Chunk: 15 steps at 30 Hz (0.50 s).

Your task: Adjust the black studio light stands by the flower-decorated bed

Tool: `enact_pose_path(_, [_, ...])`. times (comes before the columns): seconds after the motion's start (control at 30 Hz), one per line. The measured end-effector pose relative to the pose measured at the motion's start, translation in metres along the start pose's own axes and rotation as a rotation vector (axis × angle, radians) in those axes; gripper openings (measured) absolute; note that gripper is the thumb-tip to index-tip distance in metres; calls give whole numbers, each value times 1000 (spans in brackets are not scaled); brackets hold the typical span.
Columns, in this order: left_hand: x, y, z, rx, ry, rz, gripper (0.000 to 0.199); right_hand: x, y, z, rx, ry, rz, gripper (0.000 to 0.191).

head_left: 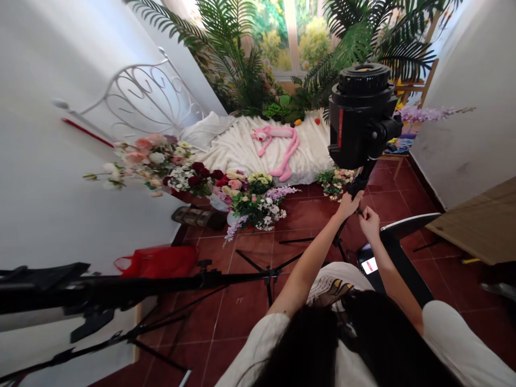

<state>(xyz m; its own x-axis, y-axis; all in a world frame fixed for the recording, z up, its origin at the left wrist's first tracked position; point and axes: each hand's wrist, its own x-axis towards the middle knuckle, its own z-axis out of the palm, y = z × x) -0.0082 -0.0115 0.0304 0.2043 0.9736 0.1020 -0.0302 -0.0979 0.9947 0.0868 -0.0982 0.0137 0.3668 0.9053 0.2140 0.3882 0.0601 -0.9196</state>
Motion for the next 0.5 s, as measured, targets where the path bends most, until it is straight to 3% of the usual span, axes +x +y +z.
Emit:
enact_pose_path(0.13, [1, -6, 1, 10, 0, 17, 60, -3, 7, 6, 5, 71, 21, 32])
enact_pose_path(0.3, [3, -17, 2, -2, 4, 63, 61, 11, 14, 1, 299, 198, 58, 32])
enact_pose_path(0.4, [5, -18, 4, -27, 8, 45, 58, 24, 1, -4, 449, 97, 58, 37])
enact_pose_path(0.5, [6, -13, 8, -86, -11, 41, 52, 33, -19, -1, 447, -68, 10, 60])
